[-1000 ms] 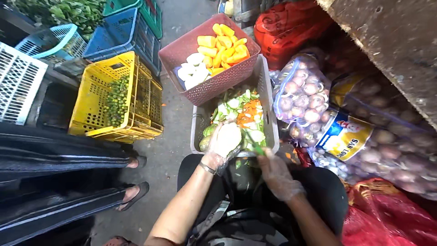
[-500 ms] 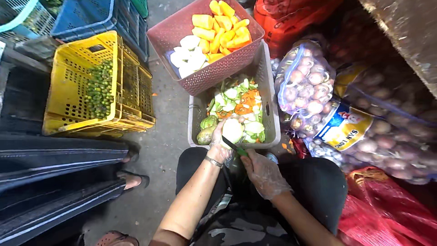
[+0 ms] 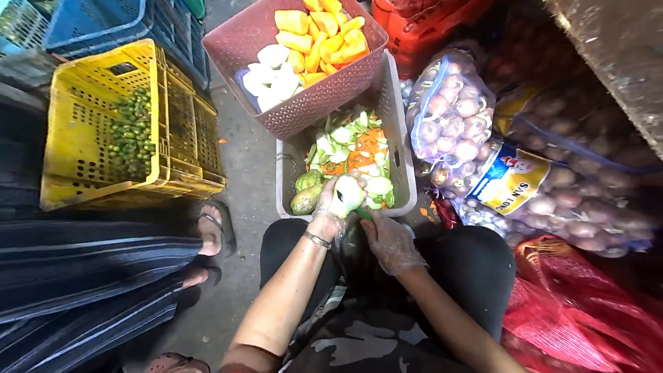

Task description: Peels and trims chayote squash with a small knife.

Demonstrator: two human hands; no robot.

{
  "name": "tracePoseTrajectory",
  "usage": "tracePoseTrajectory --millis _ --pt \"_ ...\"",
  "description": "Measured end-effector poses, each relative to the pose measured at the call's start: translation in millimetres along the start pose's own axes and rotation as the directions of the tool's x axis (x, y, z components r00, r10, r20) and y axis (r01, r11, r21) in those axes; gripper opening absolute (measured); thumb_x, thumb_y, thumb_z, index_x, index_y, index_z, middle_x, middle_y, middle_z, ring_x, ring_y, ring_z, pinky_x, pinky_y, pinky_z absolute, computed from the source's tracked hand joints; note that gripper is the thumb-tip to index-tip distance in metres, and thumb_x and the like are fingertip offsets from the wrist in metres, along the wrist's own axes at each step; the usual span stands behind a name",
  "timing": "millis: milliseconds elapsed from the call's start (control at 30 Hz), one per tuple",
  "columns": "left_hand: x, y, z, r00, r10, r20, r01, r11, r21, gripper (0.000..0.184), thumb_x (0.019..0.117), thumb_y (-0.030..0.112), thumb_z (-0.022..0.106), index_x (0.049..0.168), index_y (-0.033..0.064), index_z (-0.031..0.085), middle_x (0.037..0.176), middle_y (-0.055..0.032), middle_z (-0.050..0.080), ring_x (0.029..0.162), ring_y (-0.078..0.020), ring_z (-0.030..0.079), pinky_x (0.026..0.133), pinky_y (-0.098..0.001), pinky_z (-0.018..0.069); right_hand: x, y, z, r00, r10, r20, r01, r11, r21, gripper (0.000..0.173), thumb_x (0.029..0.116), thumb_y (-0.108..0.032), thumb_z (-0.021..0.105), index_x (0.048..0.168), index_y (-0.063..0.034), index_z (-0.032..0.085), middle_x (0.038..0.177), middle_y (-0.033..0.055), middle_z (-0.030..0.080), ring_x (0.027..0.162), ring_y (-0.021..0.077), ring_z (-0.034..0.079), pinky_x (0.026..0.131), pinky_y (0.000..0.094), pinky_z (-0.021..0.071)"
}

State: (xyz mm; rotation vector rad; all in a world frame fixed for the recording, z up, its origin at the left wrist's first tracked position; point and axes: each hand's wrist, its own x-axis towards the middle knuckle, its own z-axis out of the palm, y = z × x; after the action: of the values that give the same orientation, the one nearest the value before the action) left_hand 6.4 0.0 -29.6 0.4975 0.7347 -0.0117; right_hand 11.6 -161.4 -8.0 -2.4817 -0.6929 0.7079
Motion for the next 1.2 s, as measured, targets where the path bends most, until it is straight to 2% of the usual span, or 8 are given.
tracePoseTrajectory --millis 133,200,267,333,533,800,1000,1200 --pt "-23.8 -11.5 -7.8 0.977 0.124 0.173 -0.2 0.814 0.545 0.07 0.106 0.061 0.015 0.155 0.0163 0.036 0.137 -0.0089 0.058 0.112 -0.0205 0.064 0.091 -0.0394 0.0563 -12.4 7.7 -19.3 0.971 0.095 0.219 -0.161 0.938 0.306 0.048 0.1133 -0.033 0.028 0.136 -0.0004 0.055 0.117 0.0226 0.067 0.111 0.0336 0.066 0.099 0.0508 0.0507" --pt "-25.6 -24.5 -22.2 0.942 0.144 0.305 -0.334 0.519 0.787 0.071 0.1044 0.048 0.038 0.162 0.0105 0.02 0.152 -0.0182 0.044 0.124 -0.0241 0.059 0.099 -0.0401 0.0545 -19.9 19.5 -18.7 0.96 0.105 0.258 -0.202 0.9 0.386 0.047 0.1135 -0.03 0.027 0.135 0.0024 0.055 0.12 0.0234 0.064 0.113 0.0315 0.063 0.1 0.0482 0.0493" --pt "-22.7 -41.0 -32.8 0.91 0.219 0.351 -0.39 0.173 0.904 0.088 0.0941 0.041 0.063 0.161 0.0029 0.021 0.148 -0.0276 0.046 0.129 -0.0329 0.055 0.109 -0.0478 0.0449 -24.4 26.4 -11.0 0.938 0.129 0.321 -0.259 0.876 0.406 0.048 0.1142 -0.03 0.027 0.137 0.0032 0.052 0.126 0.0241 0.062 0.119 0.0308 0.061 0.104 0.047 0.0475" --pt "-17.1 -51.3 -37.5 0.861 0.331 0.387 -0.405 -0.016 0.914 0.082 0.0964 0.039 0.064 0.158 -0.0014 0.029 0.143 -0.0285 0.053 0.13 -0.0368 0.056 0.112 -0.0526 0.0416 -24.8 25.2 -3.7 0.926 0.142 0.35 -0.285 0.869 0.404 0.049 0.1143 -0.031 0.026 0.139 0.0035 0.051 0.127 0.0252 0.062 0.119 0.0328 0.062 0.104 0.0491 0.0475" --pt "-7.0 -57.8 -38.7 0.78 0.457 0.427 -0.463 -0.037 0.886 0.065 0.1023 0.044 0.047 0.145 -0.0045 0.046 0.135 -0.0225 0.061 0.125 -0.0271 0.06 0.11 -0.0452 0.0448 -27.0 19.3 -10.1 0.905 0.217 0.365 -0.284 0.948 0.141 0.053 0.1134 -0.043 0.025 0.141 -0.0046 0.049 0.119 0.0235 0.067 0.114 0.0389 0.067 0.097 0.0564 0.0519" --pt "-10.0 -61.5 -33.3 0.799 0.449 0.4 -0.335 -0.22 0.916 0.07 0.102 0.057 0.034 0.136 0.0003 0.059 0.122 -0.0197 0.069 0.117 -0.0342 0.064 0.102 -0.0578 0.0457 -31.1 27.3 -9.3 0.892 0.251 0.375 -0.305 0.948 0.091 0.054 0.1132 -0.044 0.026 0.142 -0.0041 0.049 0.123 0.025 0.065 0.119 0.0407 0.065 0.098 0.0566 0.0512" --pt "-1.6 -63.7 -33.7 0.785 0.503 0.362 -0.391 -0.051 0.919 0.062 0.1028 0.049 0.042 0.135 -0.0016 0.058 0.126 -0.0189 0.067 0.12 -0.0286 0.063 0.105 -0.0504 0.046 -20.4 33.8 5.2 0.899 0.242 0.364 -0.308 0.942 0.136 0.054 0.1135 -0.043 0.025 0.141 -0.003 0.05 0.122 0.025 0.066 0.118 0.0399 0.065 0.099 0.0553 0.0506" --pt "1.9 -59.7 -32.9 0.8 0.51 0.315 -0.357 -0.017 0.934 0.056 0.104 0.045 0.041 0.134 0.002 0.059 0.129 -0.0176 0.065 0.123 -0.0286 0.06 0.107 -0.0505 0.0435 -33.4 28.1 -3.3 0.884 0.288 0.367 -0.344 0.934 0.096 0.056 0.1132 -0.044 0.024 0.144 -0.004 0.049 0.13 0.0247 0.063 0.122 0.0397 0.063 0.101 0.0569 0.0504"
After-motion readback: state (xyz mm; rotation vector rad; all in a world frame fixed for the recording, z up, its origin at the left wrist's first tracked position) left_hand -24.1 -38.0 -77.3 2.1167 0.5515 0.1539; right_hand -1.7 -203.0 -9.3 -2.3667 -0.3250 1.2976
